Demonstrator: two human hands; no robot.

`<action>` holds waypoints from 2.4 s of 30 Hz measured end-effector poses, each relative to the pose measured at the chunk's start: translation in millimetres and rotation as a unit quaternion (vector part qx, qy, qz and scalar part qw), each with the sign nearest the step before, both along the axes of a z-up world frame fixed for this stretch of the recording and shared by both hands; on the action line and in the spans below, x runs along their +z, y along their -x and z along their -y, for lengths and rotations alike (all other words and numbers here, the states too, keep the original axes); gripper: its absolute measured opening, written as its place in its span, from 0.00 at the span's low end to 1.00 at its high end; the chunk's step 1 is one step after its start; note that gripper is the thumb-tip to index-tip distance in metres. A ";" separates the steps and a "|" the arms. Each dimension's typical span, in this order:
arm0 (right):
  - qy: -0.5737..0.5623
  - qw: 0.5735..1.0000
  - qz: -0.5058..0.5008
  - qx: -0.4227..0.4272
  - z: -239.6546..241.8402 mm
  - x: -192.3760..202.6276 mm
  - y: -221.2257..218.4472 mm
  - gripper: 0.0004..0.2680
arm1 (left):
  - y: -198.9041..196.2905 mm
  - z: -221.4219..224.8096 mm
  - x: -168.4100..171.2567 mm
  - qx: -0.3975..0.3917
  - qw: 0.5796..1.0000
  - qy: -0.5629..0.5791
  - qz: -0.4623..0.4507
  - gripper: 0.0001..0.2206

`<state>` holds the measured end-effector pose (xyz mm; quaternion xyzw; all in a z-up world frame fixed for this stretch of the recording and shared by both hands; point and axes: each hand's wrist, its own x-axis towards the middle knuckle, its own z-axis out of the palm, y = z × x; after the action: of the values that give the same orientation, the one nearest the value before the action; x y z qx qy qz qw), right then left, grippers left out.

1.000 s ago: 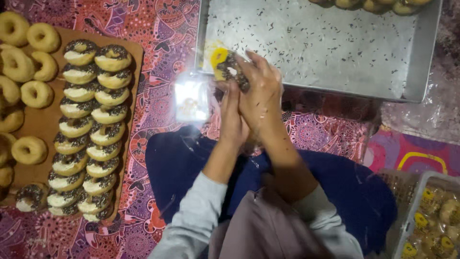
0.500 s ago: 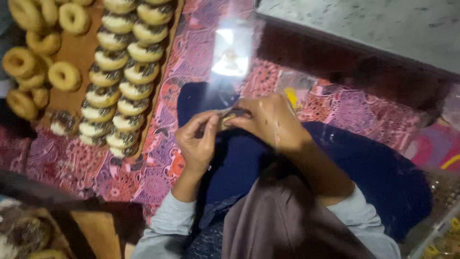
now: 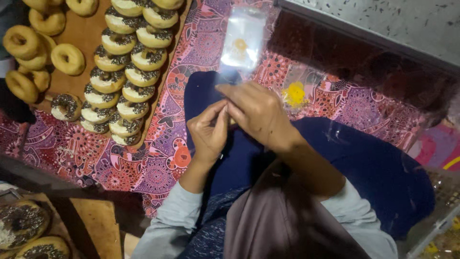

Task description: The person picks donuts from a metal tray, places each into a clear plastic bag, and seals the bag. The packaged donuts are then placed into a white plastic basket. The process is repeated for multiple donuts.

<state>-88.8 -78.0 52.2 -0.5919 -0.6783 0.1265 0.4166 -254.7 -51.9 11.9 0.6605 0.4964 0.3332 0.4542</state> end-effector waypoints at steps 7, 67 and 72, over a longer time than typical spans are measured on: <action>0.348 0.911 -0.180 -0.125 13.1 -23.2 -26.4 0.15 | -14.1 5.6 12.6 0.133 0.967 0.015 0.218 0.10; 0.254 0.921 -0.294 -0.033 49.7 -99.0 2.3 0.04 | 42.1 -3.0 -26.3 -0.008 0.997 -0.026 -0.079 0.07; 0.220 0.796 -0.547 -0.136 87.0 -169.1 -7.9 0.22 | -3.6 23.0 -53.3 -0.066 0.998 -0.005 -0.017 0.06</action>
<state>-80.9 -165.0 -116.8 -0.5859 -0.2035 0.5171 0.5899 -251.1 -74.9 -41.4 0.6996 0.4578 0.2938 0.4633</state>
